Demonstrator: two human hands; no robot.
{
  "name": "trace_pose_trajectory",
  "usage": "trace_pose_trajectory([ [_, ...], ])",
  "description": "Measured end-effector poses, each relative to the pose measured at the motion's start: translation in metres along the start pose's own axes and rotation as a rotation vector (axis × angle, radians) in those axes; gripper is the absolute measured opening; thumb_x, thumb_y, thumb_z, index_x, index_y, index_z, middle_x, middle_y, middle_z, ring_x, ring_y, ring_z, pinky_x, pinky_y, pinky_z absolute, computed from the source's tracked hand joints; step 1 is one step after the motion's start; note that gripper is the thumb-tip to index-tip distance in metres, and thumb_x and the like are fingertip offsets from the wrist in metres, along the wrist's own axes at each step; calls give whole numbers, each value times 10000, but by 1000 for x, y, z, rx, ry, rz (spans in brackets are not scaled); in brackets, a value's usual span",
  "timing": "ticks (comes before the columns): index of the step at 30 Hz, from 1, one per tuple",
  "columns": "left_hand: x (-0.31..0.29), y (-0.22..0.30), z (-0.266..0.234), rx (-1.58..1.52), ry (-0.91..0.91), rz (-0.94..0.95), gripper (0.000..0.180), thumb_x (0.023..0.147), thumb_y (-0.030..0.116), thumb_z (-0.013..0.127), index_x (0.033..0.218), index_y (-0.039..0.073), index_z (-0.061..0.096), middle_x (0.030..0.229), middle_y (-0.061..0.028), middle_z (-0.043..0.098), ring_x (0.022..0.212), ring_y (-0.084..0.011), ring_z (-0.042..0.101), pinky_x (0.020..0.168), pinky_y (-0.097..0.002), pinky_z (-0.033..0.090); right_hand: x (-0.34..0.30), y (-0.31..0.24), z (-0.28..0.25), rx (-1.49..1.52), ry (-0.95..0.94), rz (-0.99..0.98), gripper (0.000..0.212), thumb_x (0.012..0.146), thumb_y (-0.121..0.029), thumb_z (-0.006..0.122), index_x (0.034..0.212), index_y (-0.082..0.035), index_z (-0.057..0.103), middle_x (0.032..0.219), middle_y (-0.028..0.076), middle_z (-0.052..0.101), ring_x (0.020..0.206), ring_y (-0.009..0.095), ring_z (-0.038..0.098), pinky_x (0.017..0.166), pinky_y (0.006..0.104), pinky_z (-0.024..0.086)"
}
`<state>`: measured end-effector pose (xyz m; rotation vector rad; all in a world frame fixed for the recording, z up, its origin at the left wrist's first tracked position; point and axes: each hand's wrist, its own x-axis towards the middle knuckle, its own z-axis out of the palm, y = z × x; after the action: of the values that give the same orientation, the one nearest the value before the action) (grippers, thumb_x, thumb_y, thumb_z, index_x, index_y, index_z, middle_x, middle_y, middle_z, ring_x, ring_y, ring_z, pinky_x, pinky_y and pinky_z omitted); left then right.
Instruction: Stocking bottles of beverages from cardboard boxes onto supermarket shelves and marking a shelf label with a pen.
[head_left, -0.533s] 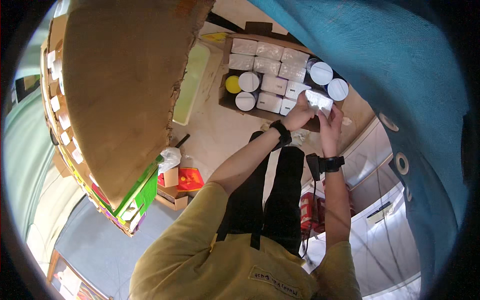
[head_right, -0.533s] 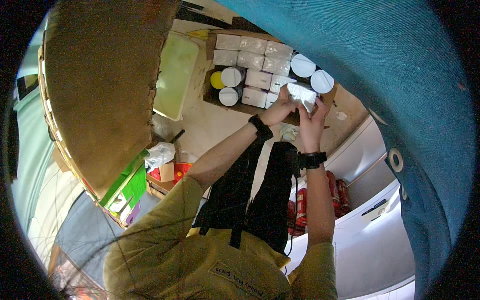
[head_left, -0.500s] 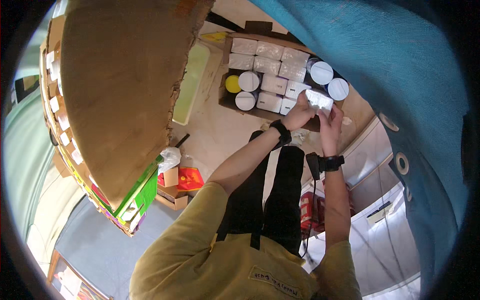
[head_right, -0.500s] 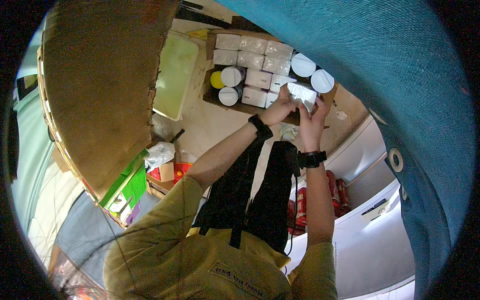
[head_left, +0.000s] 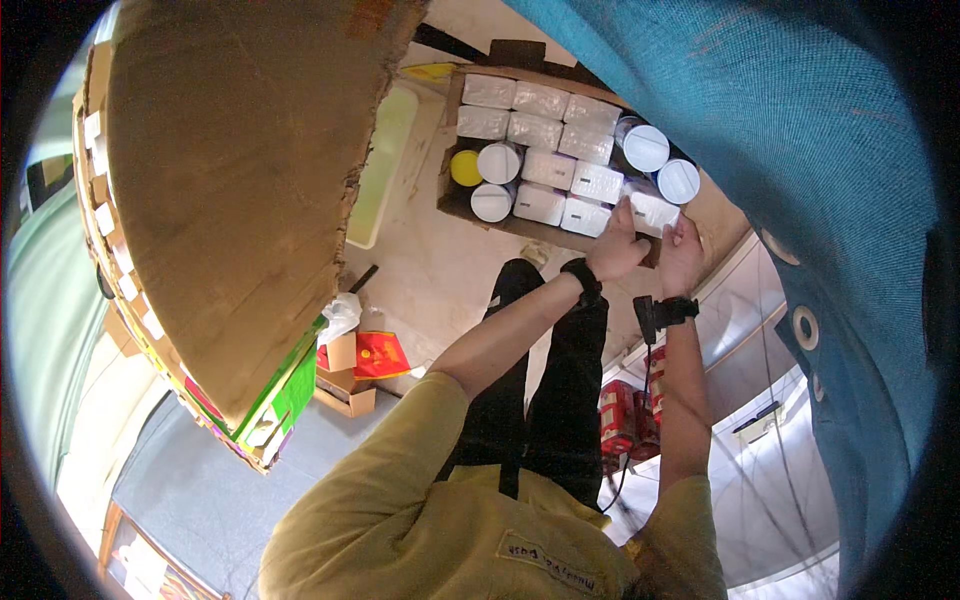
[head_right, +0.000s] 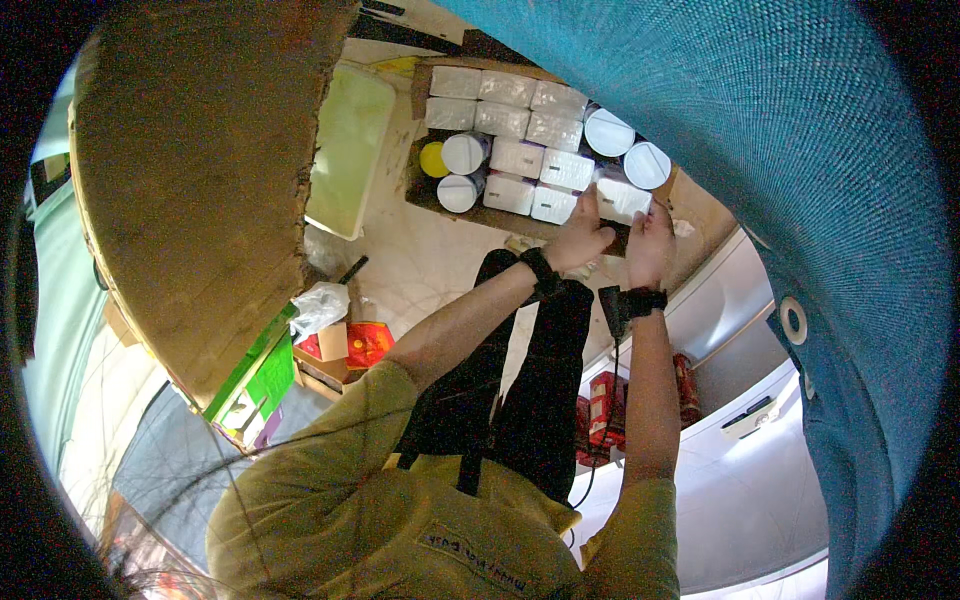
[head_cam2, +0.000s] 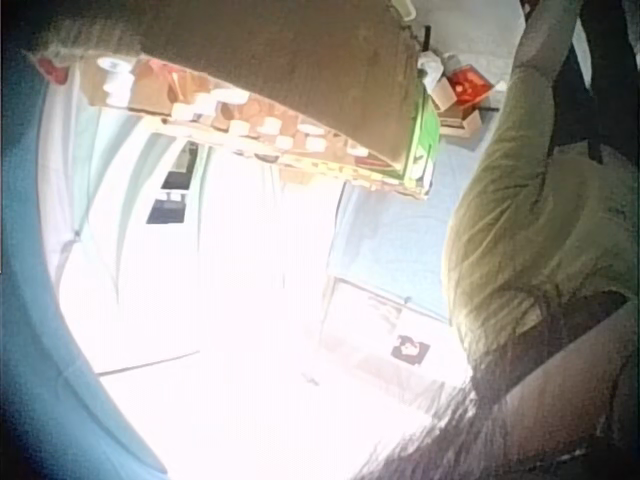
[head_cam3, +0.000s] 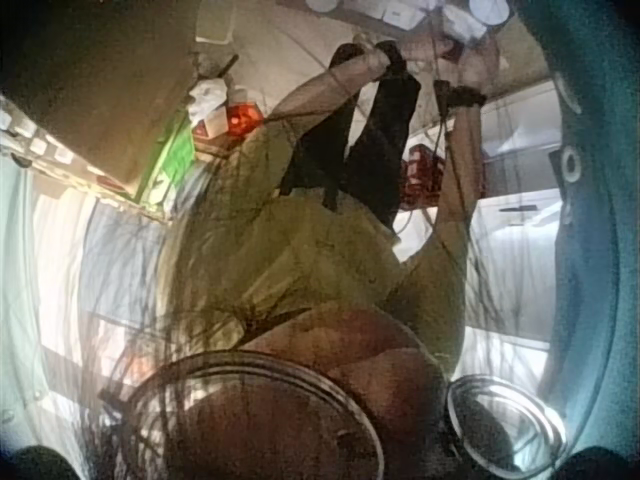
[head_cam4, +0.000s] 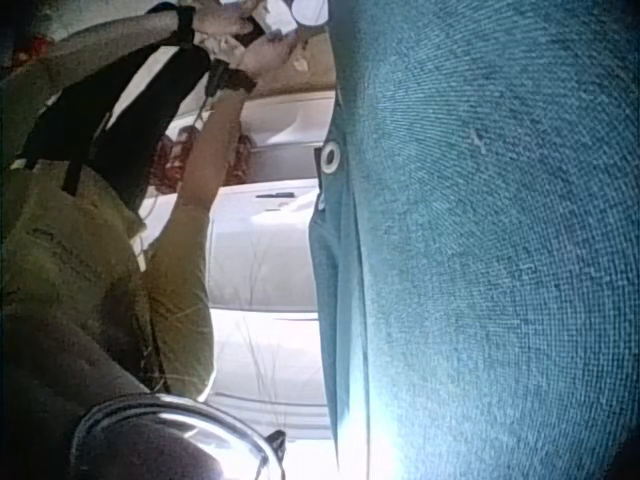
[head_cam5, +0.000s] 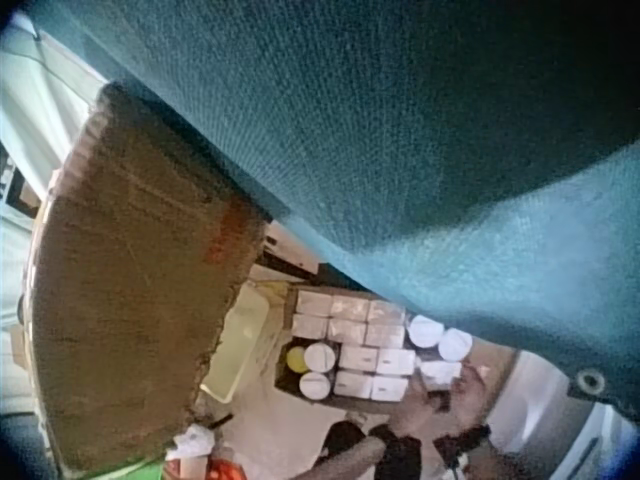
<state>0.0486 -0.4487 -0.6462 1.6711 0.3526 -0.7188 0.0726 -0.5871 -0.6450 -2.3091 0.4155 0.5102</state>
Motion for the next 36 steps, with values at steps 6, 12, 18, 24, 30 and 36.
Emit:
trace_pose_trajectory([
  [6,11,-17,-17,41,-8,-27,774,777,184,505,1391,-49,96,1325,-268,274,1245,-396,328,1043,-381,288,1,-21,12,-567,195,-181,308,841,-208,562,1101,-43,569,963,150,533,979,323,506,818,438,423],
  [12,13,-16,-15,-81,28,-13,692,786,179,510,1376,-16,205,1277,-254,305,1161,-403,409,1002,-385,345,12,-7,13,-551,153,-217,376,786,-244,633,1101,-47,575,1191,160,488,1066,341,458,910,434,388],
  [18,11,-19,-4,118,-27,-93,712,797,311,504,1361,-33,238,1302,-252,275,1154,-418,428,982,-406,371,16,2,25,-693,79,-174,563,731,-307,685,1191,-54,479,1231,174,481,1151,356,432,940,439,382],
  [24,19,-30,1,149,-24,-98,724,803,358,495,1348,-54,253,1332,-269,239,1202,-430,376,1004,-425,344,19,-2,34,-788,78,-132,556,735,-352,676,1183,-83,487,1198,146,499,1104,336,466,908,452,404],
  [30,30,-33,1,147,-54,-98,741,806,340,495,1355,-70,212,1305,-309,316,1230,-429,349,1023,-418,320,23,-15,33,-855,13,-39,499,740,-379,660,1141,-110,533,1136,94,525,1060,304,495,874,456,421],
  [36,33,-44,8,-235,-145,-213,799,791,231,534,1397,-48,94,1320,-264,366,1257,-318,362,1021,-348,318,21,-10,33,-822,48,-55,462,746,-362,654,1121,-112,554,1138,81,524,1077,292,489,881,454,418],
])
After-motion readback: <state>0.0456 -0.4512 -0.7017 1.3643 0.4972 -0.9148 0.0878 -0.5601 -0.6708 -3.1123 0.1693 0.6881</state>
